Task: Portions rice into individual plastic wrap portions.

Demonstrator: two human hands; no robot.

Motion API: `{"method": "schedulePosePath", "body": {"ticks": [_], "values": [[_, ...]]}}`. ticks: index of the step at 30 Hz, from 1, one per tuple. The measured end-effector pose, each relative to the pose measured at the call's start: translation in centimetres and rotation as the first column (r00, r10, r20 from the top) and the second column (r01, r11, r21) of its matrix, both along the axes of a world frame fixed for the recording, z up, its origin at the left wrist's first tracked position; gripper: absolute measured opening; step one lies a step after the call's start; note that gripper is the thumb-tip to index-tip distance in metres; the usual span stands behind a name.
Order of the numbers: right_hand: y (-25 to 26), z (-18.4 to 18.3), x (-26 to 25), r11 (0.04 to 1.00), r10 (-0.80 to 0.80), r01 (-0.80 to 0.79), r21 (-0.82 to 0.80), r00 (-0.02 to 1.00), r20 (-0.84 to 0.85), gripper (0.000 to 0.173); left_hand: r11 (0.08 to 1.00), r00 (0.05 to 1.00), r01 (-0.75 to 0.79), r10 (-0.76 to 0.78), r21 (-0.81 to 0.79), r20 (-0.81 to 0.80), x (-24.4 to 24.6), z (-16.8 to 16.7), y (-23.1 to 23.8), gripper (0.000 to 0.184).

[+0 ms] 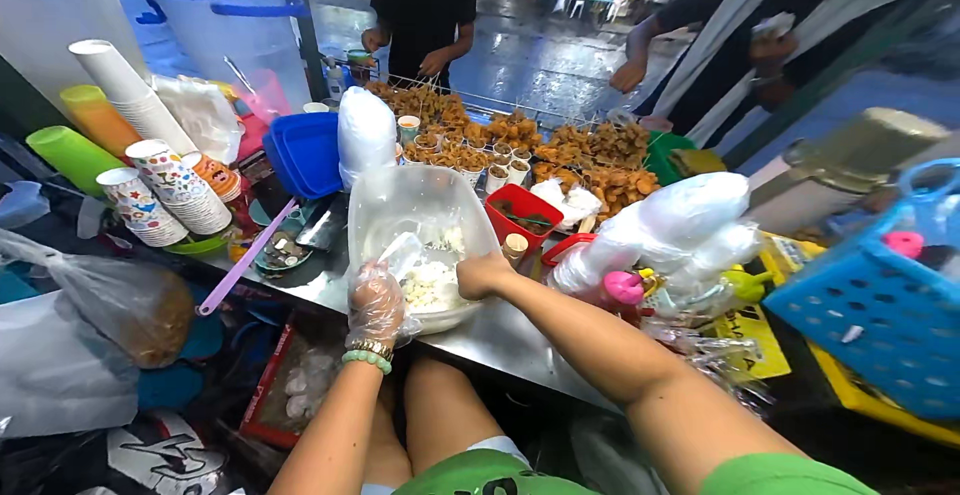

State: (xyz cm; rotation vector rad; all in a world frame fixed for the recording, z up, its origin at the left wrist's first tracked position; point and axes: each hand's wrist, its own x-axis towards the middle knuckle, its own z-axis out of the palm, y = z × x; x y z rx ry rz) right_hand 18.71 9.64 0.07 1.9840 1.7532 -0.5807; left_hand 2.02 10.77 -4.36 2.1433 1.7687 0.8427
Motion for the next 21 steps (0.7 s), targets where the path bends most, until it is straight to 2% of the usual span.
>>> {"method": "schedulePosePath", "body": {"ticks": [6,9,12,14,17,19,21], "values": [[-0.2,-0.3,-2.0,1.0,-0.012,0.013,0.01,0.996,-0.088,0.031,0.999,1.0,-0.001,0.001,0.053,0.009,0.0,-0.4,0.1,0.032],[-0.2,0.1,-3.3,1.0,0.024,-0.023,0.017,0.996,-0.08,0.03,0.998,1.0,0.007,-0.008,0.068,0.019,-0.1,-0.5,0.2,0.032],[-0.3,1.5,-2.9,0.996,0.053,-0.049,0.081,0.997,-0.05,0.031,0.99,0.996,0.08,-0.082,-0.117,-0.018,-0.9,0.8,0.6,0.035],[0.5,2.1,-1.4,0.983,0.008,0.004,0.185,0.998,-0.063,0.032,0.96,0.982,0.177,-0.187,-0.217,-0.028,-2.0,1.6,1.4,0.035],[3.4,-0.4,1.7,0.948,0.02,-0.021,0.317,1.0,0.005,0.026,0.974,0.98,0.201,-0.201,-0.106,0.013,-2.5,0.6,2.2,0.033],[4.7,-2.7,2.9,0.968,0.097,-0.103,0.228,0.995,0.037,0.029,0.988,0.987,0.156,-0.156,0.006,0.039,-2.2,-0.4,1.9,0.032],[4.5,-3.2,2.6,0.975,0.175,-0.176,0.138,0.984,0.019,0.033,0.988,0.987,0.111,-0.123,0.11,0.107,-2.0,-1.0,2.0,0.031]]}}
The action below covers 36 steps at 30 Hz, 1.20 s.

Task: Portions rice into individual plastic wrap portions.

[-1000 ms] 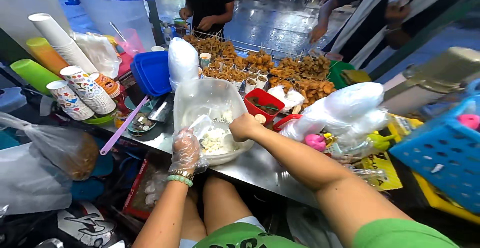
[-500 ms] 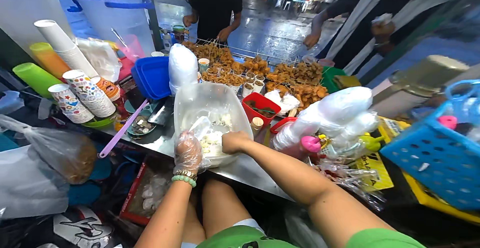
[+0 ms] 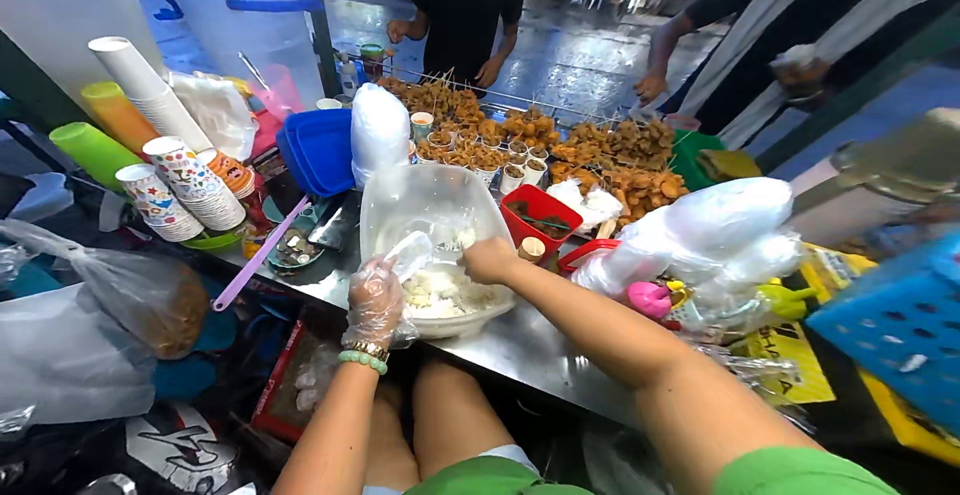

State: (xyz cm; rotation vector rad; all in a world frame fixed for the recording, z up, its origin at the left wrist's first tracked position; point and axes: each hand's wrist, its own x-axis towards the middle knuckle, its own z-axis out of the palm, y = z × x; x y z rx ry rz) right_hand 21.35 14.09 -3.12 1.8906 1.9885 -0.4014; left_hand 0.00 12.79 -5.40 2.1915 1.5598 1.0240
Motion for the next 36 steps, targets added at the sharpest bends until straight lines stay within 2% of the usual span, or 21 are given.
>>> {"method": "schedulePosePath", "body": {"ticks": [3,10,18,23,28,32,36], "values": [[-2.0,0.3,-1.0,0.994,0.089,-0.09,-0.065,0.996,-0.014,0.033,1.0,0.999,-0.027,0.027,0.011,0.026,0.1,-0.5,0.0,0.03],[-3.8,1.4,-1.7,0.993,0.105,-0.109,-0.041,0.99,-0.098,0.037,0.993,0.996,-0.055,0.048,0.1,0.074,0.3,-1.4,0.4,0.028],[-2.8,1.6,-5.2,0.977,0.209,-0.213,-0.02,0.969,-0.133,0.033,0.998,0.997,-0.063,0.062,0.028,0.051,0.1,-0.6,0.2,0.03],[-1.5,1.4,-4.8,0.993,0.112,-0.105,0.056,0.984,-0.138,0.036,0.999,0.998,-0.054,0.053,0.009,0.038,0.0,-0.3,-0.1,0.03],[-1.1,0.7,-5.2,0.999,0.04,-0.047,-0.02,0.959,-0.281,0.037,0.993,0.999,-0.036,0.039,-0.115,0.023,0.1,0.8,-0.5,0.033],[-0.5,-1.9,-4.2,0.989,-0.127,0.078,-0.123,0.878,-0.461,0.033,0.993,0.998,-0.05,0.054,-0.11,0.034,0.4,0.6,-0.4,0.033],[-1.4,-2.1,-3.9,0.958,-0.263,0.143,-0.247,0.778,-0.57,0.03,0.992,0.998,-0.043,0.049,-0.122,0.047,0.8,0.3,-0.7,0.033]]}}
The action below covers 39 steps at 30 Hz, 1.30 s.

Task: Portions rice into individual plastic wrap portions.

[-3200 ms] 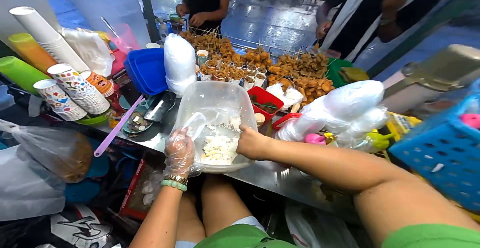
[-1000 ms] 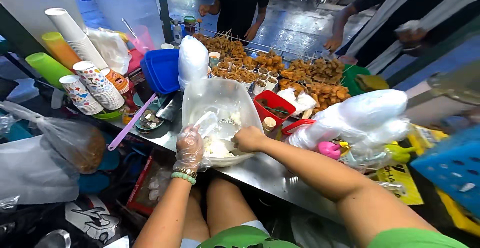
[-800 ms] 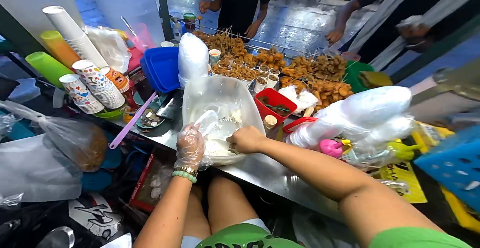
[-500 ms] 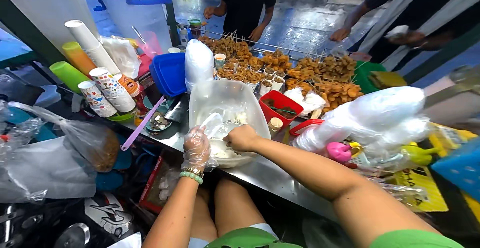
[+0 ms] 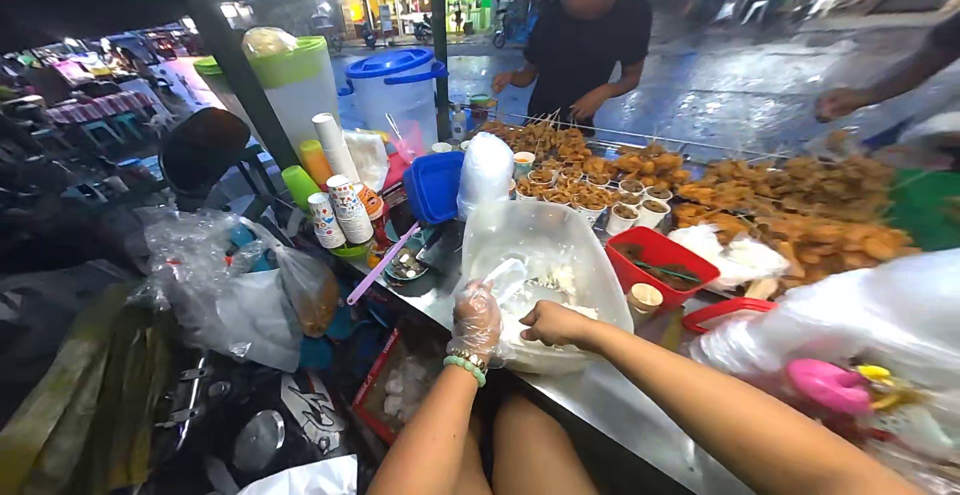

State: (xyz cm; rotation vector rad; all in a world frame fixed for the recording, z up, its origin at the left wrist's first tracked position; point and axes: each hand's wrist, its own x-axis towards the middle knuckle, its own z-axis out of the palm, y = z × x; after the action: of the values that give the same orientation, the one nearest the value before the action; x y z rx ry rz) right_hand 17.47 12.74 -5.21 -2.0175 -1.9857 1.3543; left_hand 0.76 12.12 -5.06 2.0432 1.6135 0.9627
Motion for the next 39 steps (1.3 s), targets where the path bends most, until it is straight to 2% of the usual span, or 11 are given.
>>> {"method": "schedulePosePath", "body": {"ticks": [6,8,10,13,20,23,25,28,33,36,39], "values": [[-1.4,0.9,0.8,0.999,-0.05,0.05,0.002,0.996,-0.079,0.029,0.991,0.998,-0.034,0.026,0.127,0.062,0.0,-0.5,-0.5,0.03],[-1.6,1.1,1.5,0.998,-0.07,0.07,-0.009,0.993,-0.093,0.03,0.997,0.998,-0.005,0.009,-0.073,0.057,-0.5,1.2,-0.7,0.037],[-1.7,1.4,2.3,0.995,-0.098,0.097,-0.018,0.987,-0.125,0.03,0.974,0.982,0.011,0.033,-0.226,0.188,-0.9,2.3,0.0,0.04],[-1.8,2.3,3.6,0.99,-0.144,0.144,-0.012,0.973,-0.182,0.03,0.96,0.943,-0.003,0.096,-0.279,0.318,-1.3,2.3,1.7,0.04],[-3.2,5.0,6.3,0.969,-0.228,0.244,0.039,0.945,-0.235,0.03,0.992,0.996,-0.007,-0.005,-0.128,-0.093,-1.4,3.4,2.4,0.042],[-3.7,6.2,7.3,0.958,-0.259,0.284,0.052,0.925,-0.279,0.03,0.972,0.944,0.079,-0.144,-0.221,-0.296,-0.8,3.7,1.7,0.045],[-3.7,7.0,7.5,0.949,-0.282,0.309,0.065,0.922,-0.266,0.03,0.937,0.914,0.13,-0.239,-0.323,-0.327,0.1,4.5,0.8,0.048],[-3.3,8.3,7.1,0.947,-0.28,0.294,0.132,0.953,-0.115,0.03,0.889,0.915,0.214,-0.327,-0.404,-0.235,1.6,5.7,-0.3,0.058],[-3.4,11.4,2.5,0.974,-0.091,0.004,0.228,0.923,0.374,0.036,0.893,0.938,0.226,-0.307,-0.388,-0.162,3.3,4.8,-1.2,0.077],[-5.3,12.5,-1.7,0.947,0.01,-0.167,0.276,0.871,0.491,0.031,0.925,0.949,0.227,-0.28,-0.304,-0.145,3.5,3.3,-1.9,0.073],[-5.7,11.7,-4.7,0.902,0.106,-0.336,0.272,0.782,0.614,0.033,0.958,0.968,0.244,-0.249,-0.153,-0.015,2.9,0.2,-2.3,0.061]]}}
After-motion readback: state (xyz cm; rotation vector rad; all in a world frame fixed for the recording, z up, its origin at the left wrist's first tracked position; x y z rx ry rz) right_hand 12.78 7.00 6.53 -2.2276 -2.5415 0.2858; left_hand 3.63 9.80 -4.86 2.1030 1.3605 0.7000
